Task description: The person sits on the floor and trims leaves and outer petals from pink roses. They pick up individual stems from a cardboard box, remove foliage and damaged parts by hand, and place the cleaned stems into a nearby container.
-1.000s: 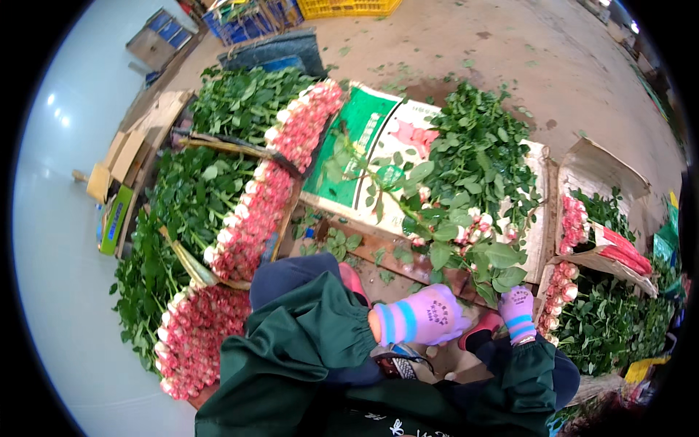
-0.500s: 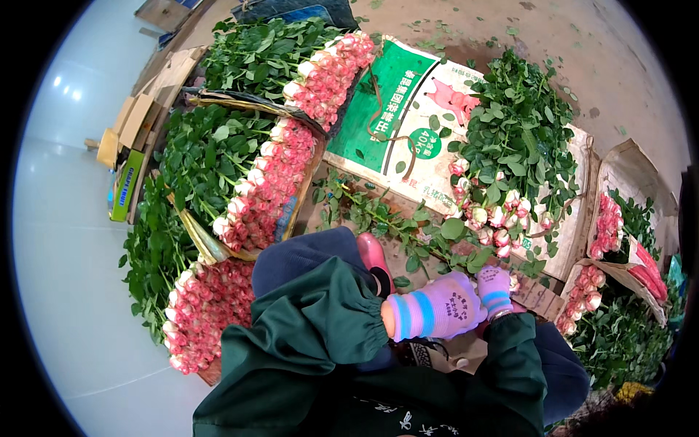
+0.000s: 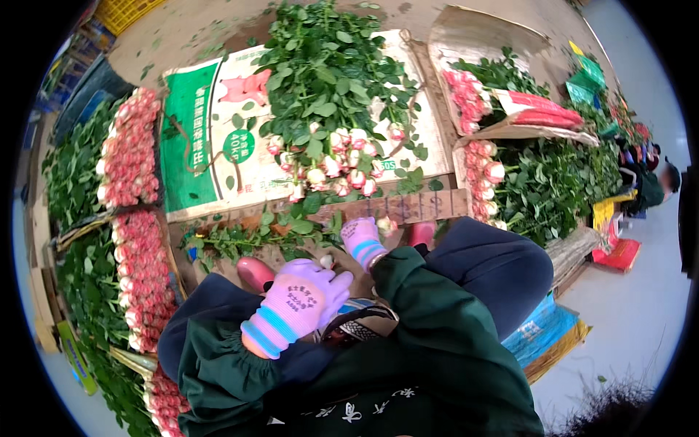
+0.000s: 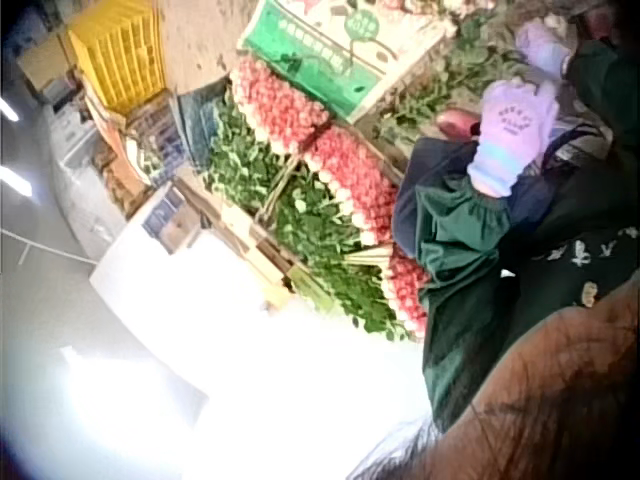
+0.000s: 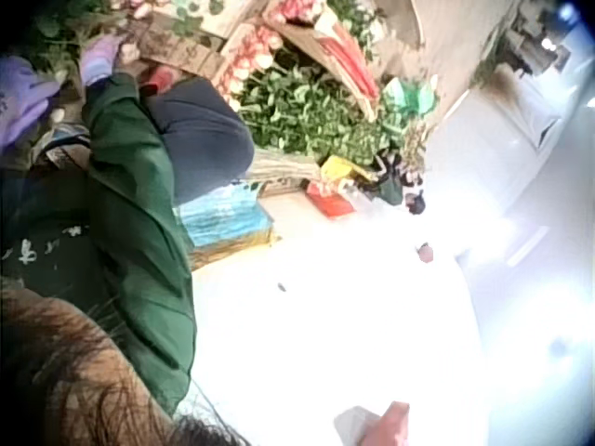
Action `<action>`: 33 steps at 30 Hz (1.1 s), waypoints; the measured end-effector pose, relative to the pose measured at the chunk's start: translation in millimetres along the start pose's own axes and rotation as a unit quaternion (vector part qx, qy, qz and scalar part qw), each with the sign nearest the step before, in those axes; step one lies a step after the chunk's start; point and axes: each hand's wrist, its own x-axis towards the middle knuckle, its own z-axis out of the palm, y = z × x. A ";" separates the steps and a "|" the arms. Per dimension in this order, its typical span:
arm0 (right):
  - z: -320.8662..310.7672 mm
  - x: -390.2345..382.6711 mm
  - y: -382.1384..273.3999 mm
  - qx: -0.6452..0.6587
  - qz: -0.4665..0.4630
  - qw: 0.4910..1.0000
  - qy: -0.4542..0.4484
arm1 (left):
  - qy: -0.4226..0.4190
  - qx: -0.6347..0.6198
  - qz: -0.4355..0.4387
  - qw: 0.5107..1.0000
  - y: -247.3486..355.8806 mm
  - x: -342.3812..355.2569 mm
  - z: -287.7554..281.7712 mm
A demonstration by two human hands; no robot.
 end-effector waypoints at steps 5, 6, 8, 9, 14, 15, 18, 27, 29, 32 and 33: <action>-5.3 -7.4 21.5 0.075 -0.024 0.996 0.046 | -0.048 0.014 -0.030 0.998 -6.5 4.6 10.9; -15.4 -14.0 25.7 0.084 -0.086 0.990 0.074 | -0.059 0.025 -0.063 0.996 -4.6 -4.8 5.9; -35.8 -31.8 48.0 0.133 -0.106 0.984 0.052 | 0.014 -0.030 -0.056 0.998 -17.8 -18.2 30.6; -3.6 -33.3 81.4 0.190 -0.122 0.963 0.144 | 0.084 -0.058 -0.004 0.995 -26.2 -10.2 50.9; -129.0 -90.2 53.2 0.366 -0.109 0.924 0.022 | 0.046 -0.057 -0.173 0.982 -14.0 -41.5 60.4; -152.6 -92.6 46.9 0.362 -0.131 0.921 0.063 | 0.143 -0.061 -0.170 0.973 -9.2 -34.8 61.2; -250.2 -124.4 0.1 0.308 -0.183 0.917 0.176 | 0.270 -0.150 -0.204 0.929 15.0 -51.2 22.5; -361.5 -133.0 -81.3 0.330 -0.410 0.772 0.356 | 0.505 -0.127 -0.421 0.743 -5.3 -191.1 -107.8; -352.7 -127.0 -66.6 0.297 -0.394 0.794 0.355 | 0.641 -0.263 -0.312 0.650 -53.6 -223.5 -127.6; -326.4 -121.3 -37.3 0.273 -0.322 0.846 0.327 | 0.682 -0.244 -0.388 0.570 -126.4 -268.4 -147.0; -314.0 -119.7 -28.2 0.300 -0.296 0.854 0.305 | 0.693 -0.303 -0.389 0.526 -162.7 -290.8 -140.3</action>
